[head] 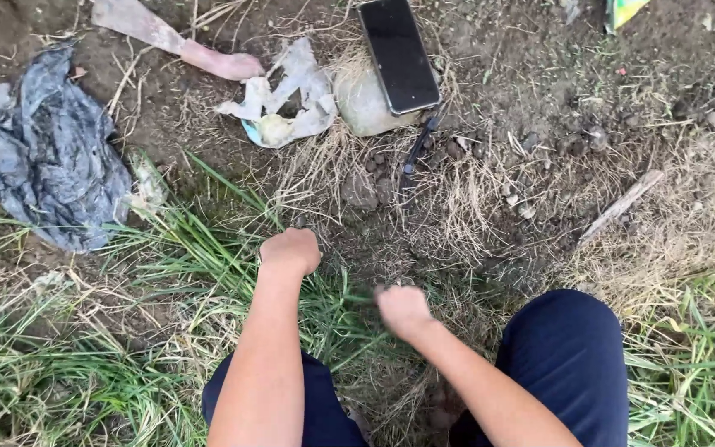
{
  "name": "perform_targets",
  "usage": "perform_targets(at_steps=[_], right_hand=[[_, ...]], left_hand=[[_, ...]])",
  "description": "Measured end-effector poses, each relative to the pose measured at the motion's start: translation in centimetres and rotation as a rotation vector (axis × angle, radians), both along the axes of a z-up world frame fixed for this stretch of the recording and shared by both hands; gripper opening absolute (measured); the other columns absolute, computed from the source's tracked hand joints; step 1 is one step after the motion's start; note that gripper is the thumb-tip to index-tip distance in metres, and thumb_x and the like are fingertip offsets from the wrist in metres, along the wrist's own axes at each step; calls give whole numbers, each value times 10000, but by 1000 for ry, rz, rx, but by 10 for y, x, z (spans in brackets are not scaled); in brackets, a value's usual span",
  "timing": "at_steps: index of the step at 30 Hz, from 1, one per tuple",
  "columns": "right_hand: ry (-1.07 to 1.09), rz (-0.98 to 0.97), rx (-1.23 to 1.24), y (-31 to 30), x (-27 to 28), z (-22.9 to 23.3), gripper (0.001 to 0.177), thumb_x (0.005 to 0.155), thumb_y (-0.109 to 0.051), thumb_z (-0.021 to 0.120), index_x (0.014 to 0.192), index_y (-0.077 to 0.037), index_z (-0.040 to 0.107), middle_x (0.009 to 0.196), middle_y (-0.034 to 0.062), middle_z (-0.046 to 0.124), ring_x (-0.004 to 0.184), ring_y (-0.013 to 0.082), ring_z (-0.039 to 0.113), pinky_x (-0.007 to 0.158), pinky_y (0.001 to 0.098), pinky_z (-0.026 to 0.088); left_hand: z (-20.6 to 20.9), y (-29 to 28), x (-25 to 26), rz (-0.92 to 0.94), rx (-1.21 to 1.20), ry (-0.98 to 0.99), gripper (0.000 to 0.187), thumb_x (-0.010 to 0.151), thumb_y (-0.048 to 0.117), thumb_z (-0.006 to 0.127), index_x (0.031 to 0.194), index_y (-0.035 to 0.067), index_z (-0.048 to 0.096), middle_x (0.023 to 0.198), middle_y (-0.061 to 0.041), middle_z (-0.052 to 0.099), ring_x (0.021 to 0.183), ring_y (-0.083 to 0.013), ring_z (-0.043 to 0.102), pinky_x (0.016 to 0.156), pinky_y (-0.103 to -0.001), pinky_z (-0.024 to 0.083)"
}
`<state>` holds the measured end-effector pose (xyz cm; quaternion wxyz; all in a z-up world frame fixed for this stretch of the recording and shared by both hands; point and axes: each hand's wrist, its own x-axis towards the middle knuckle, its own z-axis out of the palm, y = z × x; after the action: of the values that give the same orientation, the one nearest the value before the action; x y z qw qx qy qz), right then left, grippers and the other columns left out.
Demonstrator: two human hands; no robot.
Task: The person is weeding a small patch of ground and picking up plastic debris by hand.
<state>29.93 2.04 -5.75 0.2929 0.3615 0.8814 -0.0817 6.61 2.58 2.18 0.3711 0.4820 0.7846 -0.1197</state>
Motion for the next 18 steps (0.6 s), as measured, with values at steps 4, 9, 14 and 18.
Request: perform_targets(at_steps=[4, 9, 14, 18], right_hand=[[147, -74, 375, 43, 28, -32, 299, 914, -117, 461, 1153, -48, 626, 823, 91, 744, 702, 310, 765, 594, 497, 594], [61, 257, 375, 54, 51, -82, 178, 801, -113, 626, 767, -214, 768, 649, -12, 734, 620, 245, 729, 505, 472, 524], [37, -7, 119, 39, 72, 2, 225, 923, -143, 550, 913, -135, 774, 765, 97, 776, 738, 298, 774, 592, 452, 595], [166, -359, 370, 89, 96, 60, 376, 973, -405, 553, 1164, -81, 559, 784, 122, 767, 729, 324, 774, 647, 502, 609]], left_hand=[[-21, 8, 13, -30, 4, 57, 304, 996, 182, 528, 1088, 11, 763, 1059, -229, 754, 970, -369, 745, 793, -523, 581], [-25, 20, 41, -138, 18, 97, 298, 964, 48, 486, 1042, 0, 770, 1007, -215, 760, 929, -369, 748, 749, -528, 581], [10, 25, 80, -229, 28, 106, 288, 968, 50, 500, 1016, 3, 780, 969, -205, 765, 922, -362, 754, 762, -515, 595], [51, 29, 114, -265, 54, 26, 287, 975, 70, 515, 1044, -7, 783, 989, -240, 761, 943, -397, 751, 783, -557, 591]])
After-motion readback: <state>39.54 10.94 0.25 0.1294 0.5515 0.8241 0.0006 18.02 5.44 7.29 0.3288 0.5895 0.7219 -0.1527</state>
